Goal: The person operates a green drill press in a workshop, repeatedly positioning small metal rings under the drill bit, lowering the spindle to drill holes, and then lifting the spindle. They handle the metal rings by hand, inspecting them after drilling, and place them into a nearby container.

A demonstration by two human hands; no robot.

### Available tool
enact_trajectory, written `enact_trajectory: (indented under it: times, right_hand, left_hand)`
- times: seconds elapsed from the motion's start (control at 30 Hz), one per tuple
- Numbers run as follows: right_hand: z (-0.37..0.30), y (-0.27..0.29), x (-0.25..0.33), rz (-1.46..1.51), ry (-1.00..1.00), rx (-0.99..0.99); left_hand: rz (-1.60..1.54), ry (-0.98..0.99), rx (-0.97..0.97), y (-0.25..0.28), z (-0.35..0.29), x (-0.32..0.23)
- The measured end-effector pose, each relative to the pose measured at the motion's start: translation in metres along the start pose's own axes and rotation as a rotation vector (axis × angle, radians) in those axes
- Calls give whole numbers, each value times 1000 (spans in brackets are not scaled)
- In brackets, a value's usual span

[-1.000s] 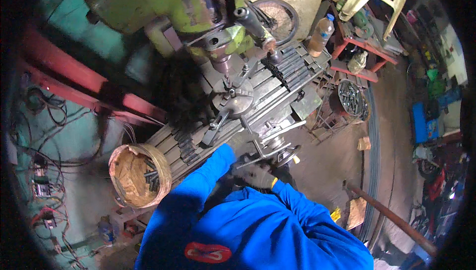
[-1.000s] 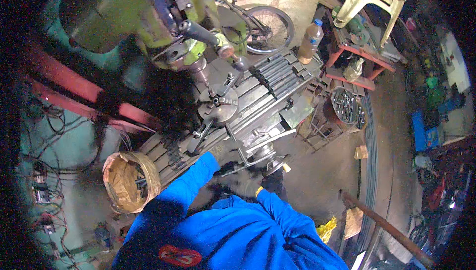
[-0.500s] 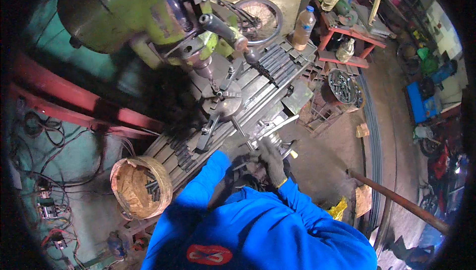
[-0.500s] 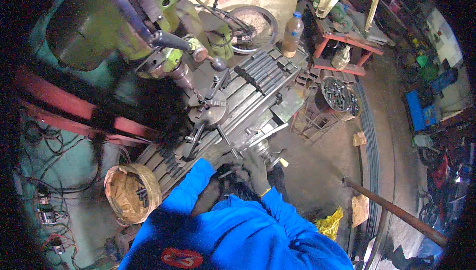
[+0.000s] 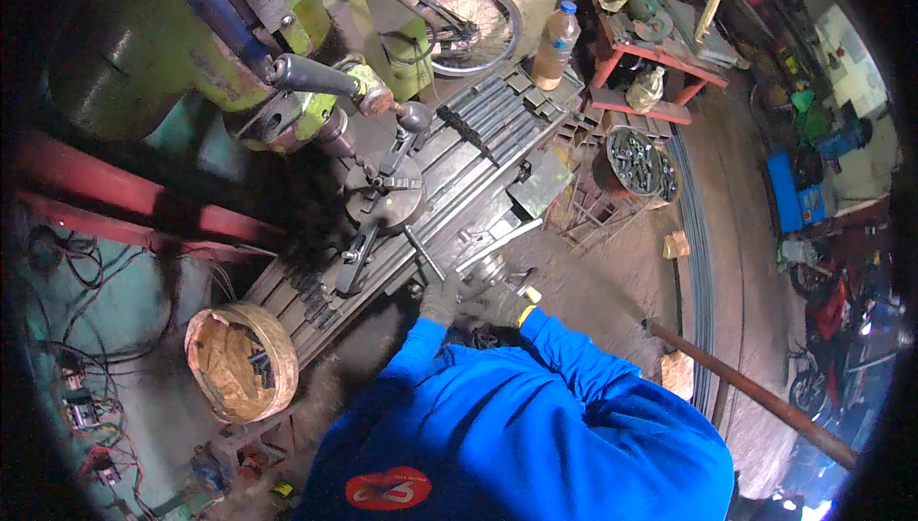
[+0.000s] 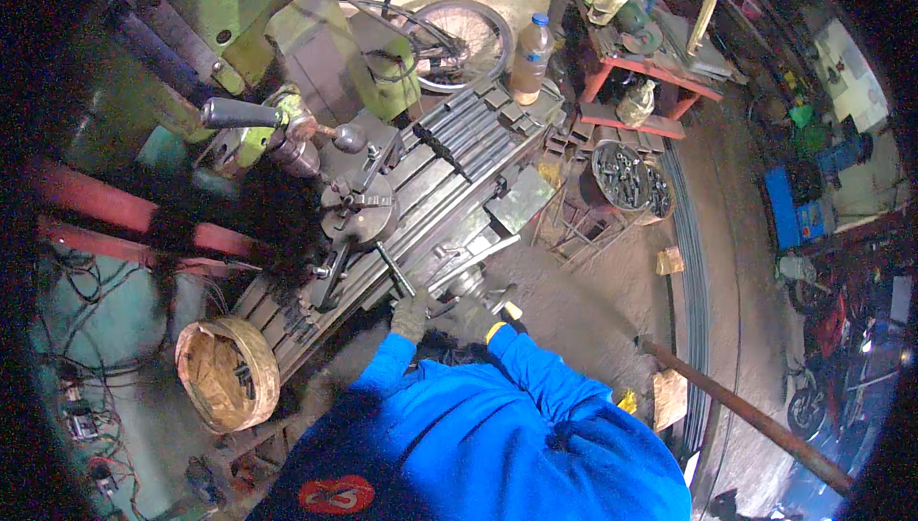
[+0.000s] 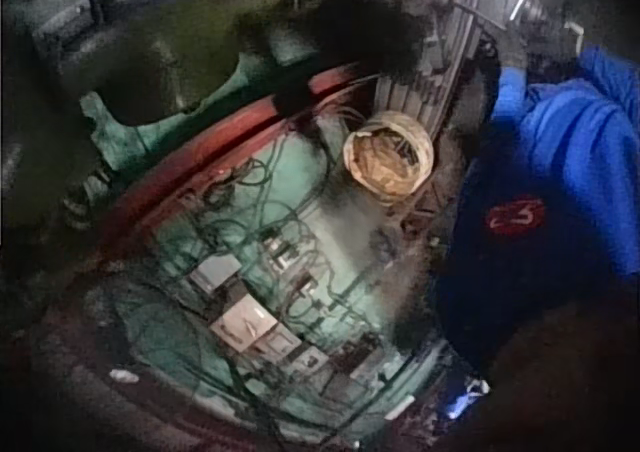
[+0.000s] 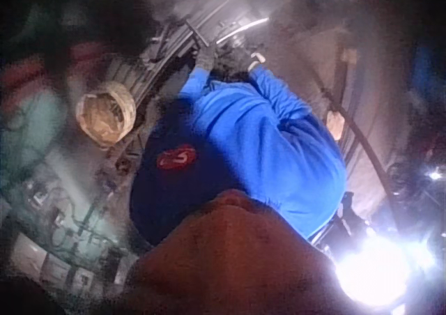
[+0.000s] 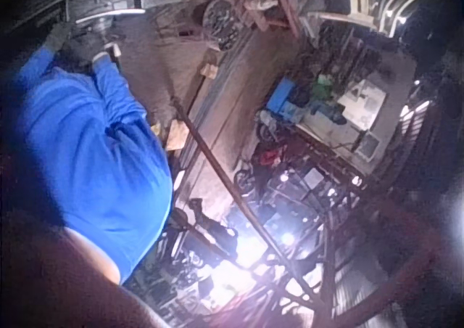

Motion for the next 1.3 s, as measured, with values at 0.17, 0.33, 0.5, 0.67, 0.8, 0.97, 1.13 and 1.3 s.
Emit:
enact_trajectory:
  times: [0.17,0.33,0.5,0.67,0.8,0.97,1.13,1.3]
  right_hand:
    - [-2,64,-82,-259,-121,-246]
    - [27,87,-139,-828,-125,-363]
    - [54,84,-145,-904,-81,-185]
    - [57,78,-177,-680,-6,205]
    - [-14,158,-133,-688,9,279]
    - [-71,236,-58,-922,66,286]
    - [-72,243,-10,-1089,164,268]
    - [-56,221,44,-1071,291,263]
  left_hand:
    - [477,-75,-401,0,4,2]
    - [-156,101,-224,-3,11,19]
    - [485,-81,-372,0,-13,-8]
    - [561,-42,-357,-3,-19,-28]
    - [674,-140,-387,-5,-21,-35]
    - [685,-73,-366,-8,-19,-24]
    - [504,-54,-418,-5,-11,-9]
    - [555,-172,-399,-7,-12,-23]
Point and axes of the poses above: each hand's wrist, its own z-axis towards the middle knuckle, its own y-axis out of the back of the hand, x = y × z, the point moved 8 cm from there along z, towards the middle knuckle, and after that the axes turned 4 degrees about -z, right-handed, at the moved point
